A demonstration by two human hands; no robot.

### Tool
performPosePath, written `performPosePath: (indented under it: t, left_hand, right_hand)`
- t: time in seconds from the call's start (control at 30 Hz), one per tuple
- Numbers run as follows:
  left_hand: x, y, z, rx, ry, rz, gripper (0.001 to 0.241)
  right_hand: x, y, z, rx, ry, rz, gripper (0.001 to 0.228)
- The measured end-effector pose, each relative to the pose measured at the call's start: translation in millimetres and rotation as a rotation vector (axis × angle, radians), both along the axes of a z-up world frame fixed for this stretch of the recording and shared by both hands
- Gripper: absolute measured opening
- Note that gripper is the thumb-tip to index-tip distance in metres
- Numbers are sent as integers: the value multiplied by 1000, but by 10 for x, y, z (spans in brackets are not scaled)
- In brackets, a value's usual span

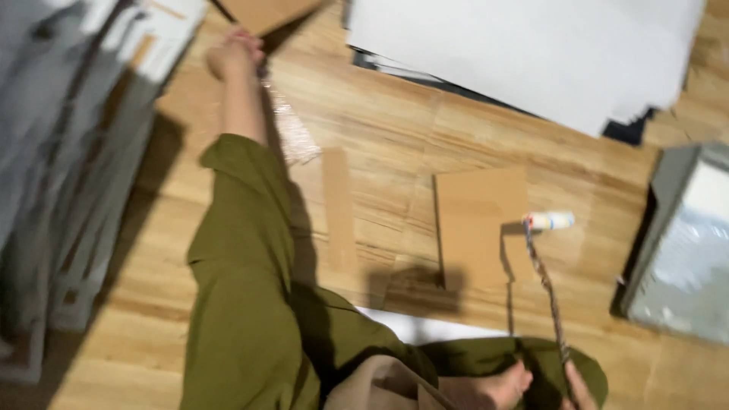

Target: The person arranges rectangular cardboard pieces on a white sheet on the floor. They then use a paint roller to apply a white substance, likely glue, onto the cardboard pieces one by one.

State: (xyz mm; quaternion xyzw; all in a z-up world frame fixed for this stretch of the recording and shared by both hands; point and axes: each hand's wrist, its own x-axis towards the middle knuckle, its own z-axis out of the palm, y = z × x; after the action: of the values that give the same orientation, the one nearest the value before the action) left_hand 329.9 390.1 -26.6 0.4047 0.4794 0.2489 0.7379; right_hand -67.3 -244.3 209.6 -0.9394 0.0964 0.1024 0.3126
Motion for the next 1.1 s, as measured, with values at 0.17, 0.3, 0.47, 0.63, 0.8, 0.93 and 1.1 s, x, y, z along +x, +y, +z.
performPosePath:
  t: [0.17,0.3,0.47,0.63,0.8,0.93,1.1]
  left_hand:
    - [78,-18,-416,67,43,-237,19]
    - [154,-256,-530,100,17,-397,33]
    - [-303,-706,93,127,61,-539,38]
    - [-1338,-1892,781,185,30,-823,32]
    - [-2182,-2792,1675,179,248,-991,27]
    - [-2527,-3099,1575,123,272,-963,28]
    - [-2819,-3461,1624,-20,241,-955,23]
  right_hand:
    - [172,-306,483,-399,-236,148,42]
    - [490,-1165,487,-519,-19,-180,55]
    - [1117,-1854,298,-466,120,-203,57]
    - [1386,-2226,-15,-409,50,-187,53]
    - [1150,-2288,-109,-291,46,-194,50]
    - [717,-2073,159,-271,114,-201,48]
    - [-41,-2042,236,-375,205,-199,54]
